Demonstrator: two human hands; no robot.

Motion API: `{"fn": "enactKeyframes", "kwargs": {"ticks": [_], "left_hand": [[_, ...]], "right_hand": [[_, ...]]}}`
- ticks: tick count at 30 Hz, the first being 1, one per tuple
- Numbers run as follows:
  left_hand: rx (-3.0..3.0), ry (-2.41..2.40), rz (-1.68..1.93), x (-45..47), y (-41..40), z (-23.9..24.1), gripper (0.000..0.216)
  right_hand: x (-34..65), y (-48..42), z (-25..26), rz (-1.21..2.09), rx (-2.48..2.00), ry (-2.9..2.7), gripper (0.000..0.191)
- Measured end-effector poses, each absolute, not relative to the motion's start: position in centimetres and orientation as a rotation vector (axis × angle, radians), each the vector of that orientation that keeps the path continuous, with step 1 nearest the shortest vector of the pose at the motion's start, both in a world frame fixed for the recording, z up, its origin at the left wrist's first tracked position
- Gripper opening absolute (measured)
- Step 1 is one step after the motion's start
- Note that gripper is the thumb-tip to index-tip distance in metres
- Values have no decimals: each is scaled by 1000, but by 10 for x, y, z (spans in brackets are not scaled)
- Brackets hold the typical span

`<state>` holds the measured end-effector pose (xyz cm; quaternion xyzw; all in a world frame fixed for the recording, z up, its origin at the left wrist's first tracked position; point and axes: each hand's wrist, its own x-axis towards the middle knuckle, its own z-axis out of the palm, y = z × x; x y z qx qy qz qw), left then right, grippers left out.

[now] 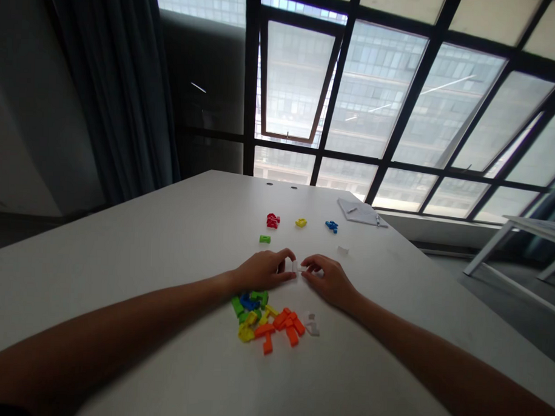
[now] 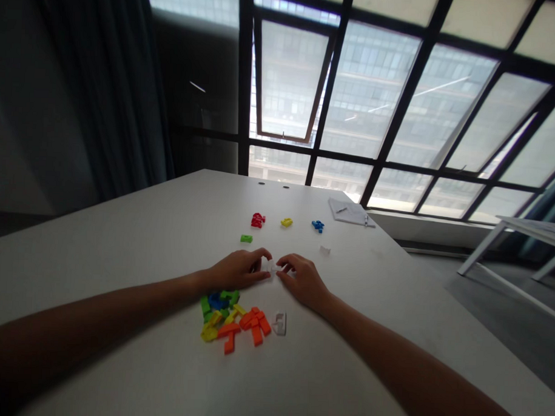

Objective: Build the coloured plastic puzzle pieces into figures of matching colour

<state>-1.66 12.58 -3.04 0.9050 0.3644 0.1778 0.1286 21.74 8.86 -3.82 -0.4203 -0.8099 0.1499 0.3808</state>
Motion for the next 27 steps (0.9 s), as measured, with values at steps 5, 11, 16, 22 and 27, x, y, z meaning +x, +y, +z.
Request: {"fn": "enactKeyframes", "kwargs": {"ticks": [5,11,16,22,27], "left_hand": [[2621,1055,549,-17,124,-29,40],[2603,1056,568,-16,123,-28,40],[2613,1056,571,-17,124,-29,39],[2604,1060,574,-16,125,-30,40],[2589,1063,554,-16,124,-28,42]], "right_hand": [[217,88,-39,319,-1027,-2078,17],[218,87,-39,258,-988,-2069,16],[218,88,-40,241,-987,-2068,14],[218,88,-40,237,-980,-2044,14],[218,88,-42,234,-971,-2034,20]]}}
